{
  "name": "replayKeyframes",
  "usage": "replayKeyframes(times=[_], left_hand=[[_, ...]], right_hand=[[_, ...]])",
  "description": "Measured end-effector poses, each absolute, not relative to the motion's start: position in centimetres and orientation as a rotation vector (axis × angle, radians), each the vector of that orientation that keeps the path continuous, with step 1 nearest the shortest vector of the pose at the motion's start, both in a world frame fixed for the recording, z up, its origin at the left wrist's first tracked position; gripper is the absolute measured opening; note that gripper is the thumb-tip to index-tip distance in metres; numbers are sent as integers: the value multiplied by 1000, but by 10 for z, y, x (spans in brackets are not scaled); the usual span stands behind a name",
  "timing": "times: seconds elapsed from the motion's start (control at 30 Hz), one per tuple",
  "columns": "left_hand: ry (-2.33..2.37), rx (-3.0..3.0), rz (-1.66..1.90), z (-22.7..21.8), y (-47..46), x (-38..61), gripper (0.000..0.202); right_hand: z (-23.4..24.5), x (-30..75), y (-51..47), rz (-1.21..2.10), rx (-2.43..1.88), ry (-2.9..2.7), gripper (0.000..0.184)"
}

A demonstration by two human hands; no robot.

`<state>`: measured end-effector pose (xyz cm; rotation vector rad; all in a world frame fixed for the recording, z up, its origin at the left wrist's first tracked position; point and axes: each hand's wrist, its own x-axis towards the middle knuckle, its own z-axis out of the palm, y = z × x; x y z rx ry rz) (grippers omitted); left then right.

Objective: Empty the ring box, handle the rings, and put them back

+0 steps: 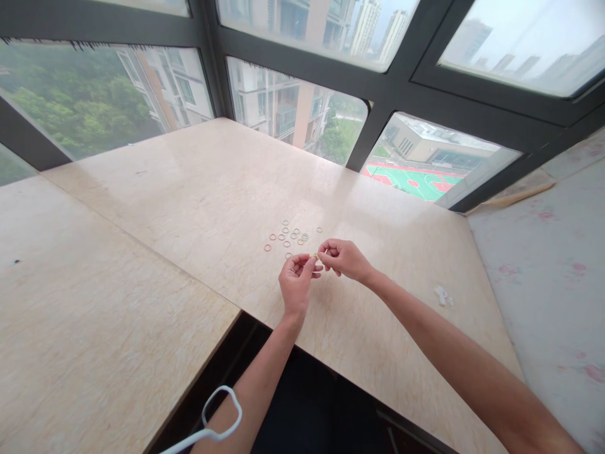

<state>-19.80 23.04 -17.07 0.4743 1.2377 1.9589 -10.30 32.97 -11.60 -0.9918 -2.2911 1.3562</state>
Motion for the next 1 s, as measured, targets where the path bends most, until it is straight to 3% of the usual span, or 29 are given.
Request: replayKeyframes(times=[0.17, 1.0], left_hand=[[1231, 488, 1962, -170, 230, -198, 34], [1253, 476, 1916, -170, 230, -198, 38]], right_hand=[[-124, -99, 320, 1200, -991, -2262, 18], [-136, -92, 309, 1064, -908, -2268, 17]])
